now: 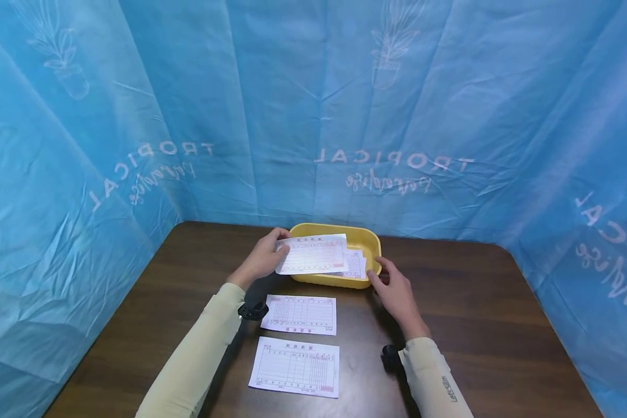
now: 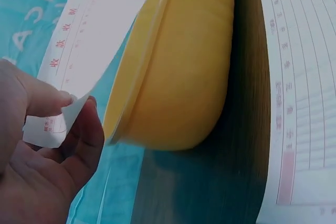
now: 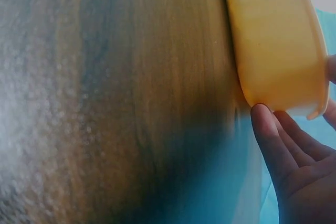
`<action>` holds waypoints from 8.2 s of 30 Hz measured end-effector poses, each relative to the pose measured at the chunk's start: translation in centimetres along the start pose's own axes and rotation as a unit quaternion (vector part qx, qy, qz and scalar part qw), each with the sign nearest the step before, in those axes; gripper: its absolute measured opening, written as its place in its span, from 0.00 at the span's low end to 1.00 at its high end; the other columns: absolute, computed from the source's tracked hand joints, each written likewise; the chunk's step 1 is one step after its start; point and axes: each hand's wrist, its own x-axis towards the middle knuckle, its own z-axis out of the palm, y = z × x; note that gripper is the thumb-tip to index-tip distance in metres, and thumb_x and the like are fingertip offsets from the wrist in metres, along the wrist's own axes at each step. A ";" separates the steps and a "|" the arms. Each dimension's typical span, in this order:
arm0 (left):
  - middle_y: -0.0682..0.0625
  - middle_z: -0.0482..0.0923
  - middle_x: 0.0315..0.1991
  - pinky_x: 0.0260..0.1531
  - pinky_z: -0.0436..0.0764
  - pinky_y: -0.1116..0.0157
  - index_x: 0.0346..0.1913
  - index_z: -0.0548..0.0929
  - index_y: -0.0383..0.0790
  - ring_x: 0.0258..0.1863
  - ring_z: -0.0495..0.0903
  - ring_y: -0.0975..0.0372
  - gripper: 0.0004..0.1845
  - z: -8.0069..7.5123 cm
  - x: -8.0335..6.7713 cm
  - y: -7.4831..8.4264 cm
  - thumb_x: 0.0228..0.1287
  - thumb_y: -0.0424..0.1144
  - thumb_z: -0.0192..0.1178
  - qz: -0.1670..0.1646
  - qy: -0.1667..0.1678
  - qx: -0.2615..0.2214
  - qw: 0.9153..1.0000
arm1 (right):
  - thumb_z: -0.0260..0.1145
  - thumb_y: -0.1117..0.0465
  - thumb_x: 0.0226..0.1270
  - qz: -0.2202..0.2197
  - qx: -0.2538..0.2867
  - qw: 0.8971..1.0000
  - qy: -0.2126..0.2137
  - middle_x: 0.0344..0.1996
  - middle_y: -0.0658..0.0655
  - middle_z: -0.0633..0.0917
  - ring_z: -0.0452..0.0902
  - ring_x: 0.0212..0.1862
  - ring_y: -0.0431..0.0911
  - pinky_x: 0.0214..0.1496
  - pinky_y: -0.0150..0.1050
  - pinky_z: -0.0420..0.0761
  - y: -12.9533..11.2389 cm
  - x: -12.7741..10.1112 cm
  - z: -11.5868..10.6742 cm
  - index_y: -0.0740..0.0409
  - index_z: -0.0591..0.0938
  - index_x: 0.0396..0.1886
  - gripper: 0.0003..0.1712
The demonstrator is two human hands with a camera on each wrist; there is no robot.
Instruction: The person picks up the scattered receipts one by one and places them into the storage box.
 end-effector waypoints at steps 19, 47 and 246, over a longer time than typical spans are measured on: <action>0.48 0.74 0.55 0.51 0.74 0.60 0.56 0.71 0.43 0.47 0.73 0.59 0.12 2.2 1.5 0.9 0.73 0.32 0.50 0.024 -0.019 0.030 0.999 | 0.55 0.35 0.67 0.011 -0.001 1.000 -0.004 0.62 0.65 0.70 0.78 0.50 0.53 0.51 0.52 0.78 0.4 -0.5 0.0 0.47 0.61 0.73 0.40; 0.50 0.71 0.59 0.58 0.71 0.58 0.60 0.71 0.46 0.56 0.71 0.54 0.22 3.0 2.1 0.8 0.66 0.25 0.54 0.075 -0.051 0.131 0.987 | 0.56 0.37 0.69 -0.005 0.008 1.000 0.001 0.61 0.65 0.71 0.79 0.49 0.54 0.50 0.52 0.79 0.1 -0.1 0.0 0.48 0.62 0.73 0.38; 0.48 0.74 0.53 0.52 0.75 0.62 0.57 0.74 0.40 0.50 0.74 0.58 0.17 0.6 -0.7 1.8 0.67 0.37 0.60 0.131 -0.013 0.174 0.976 | 0.53 0.39 0.72 -0.024 -0.010 1.000 0.013 0.57 0.63 0.75 0.81 0.40 0.49 0.45 0.49 0.80 0.8 -0.8 0.9 0.44 0.61 0.74 0.35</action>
